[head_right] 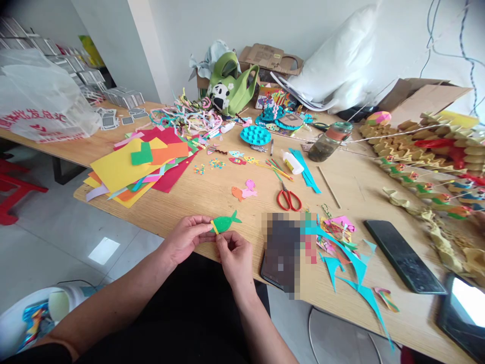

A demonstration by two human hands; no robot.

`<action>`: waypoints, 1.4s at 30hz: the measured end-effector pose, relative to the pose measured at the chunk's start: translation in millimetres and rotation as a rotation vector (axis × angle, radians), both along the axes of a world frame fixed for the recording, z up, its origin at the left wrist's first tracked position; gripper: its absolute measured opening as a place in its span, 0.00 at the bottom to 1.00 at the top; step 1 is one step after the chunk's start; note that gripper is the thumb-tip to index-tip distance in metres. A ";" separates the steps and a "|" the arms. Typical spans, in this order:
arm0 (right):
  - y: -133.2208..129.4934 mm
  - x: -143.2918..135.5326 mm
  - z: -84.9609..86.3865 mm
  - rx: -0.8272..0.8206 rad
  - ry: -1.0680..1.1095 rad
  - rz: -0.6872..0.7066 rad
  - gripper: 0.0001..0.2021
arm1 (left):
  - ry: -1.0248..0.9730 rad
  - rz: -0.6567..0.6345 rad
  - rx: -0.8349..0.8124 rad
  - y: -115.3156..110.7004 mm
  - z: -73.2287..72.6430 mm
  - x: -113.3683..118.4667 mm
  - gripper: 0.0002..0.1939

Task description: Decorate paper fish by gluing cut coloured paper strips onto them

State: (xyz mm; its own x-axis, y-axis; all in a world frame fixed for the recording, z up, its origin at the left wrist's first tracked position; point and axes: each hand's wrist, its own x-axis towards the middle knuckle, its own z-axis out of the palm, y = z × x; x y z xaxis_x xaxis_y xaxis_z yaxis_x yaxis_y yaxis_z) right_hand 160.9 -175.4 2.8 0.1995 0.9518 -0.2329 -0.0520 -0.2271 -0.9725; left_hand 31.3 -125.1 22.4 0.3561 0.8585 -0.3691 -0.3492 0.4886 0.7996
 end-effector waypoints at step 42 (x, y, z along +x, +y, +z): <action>2.9 -3.1 2.3 -0.002 0.178 -0.083 0.17 | 0.137 0.061 0.129 -9.3 0.7 7.6 0.13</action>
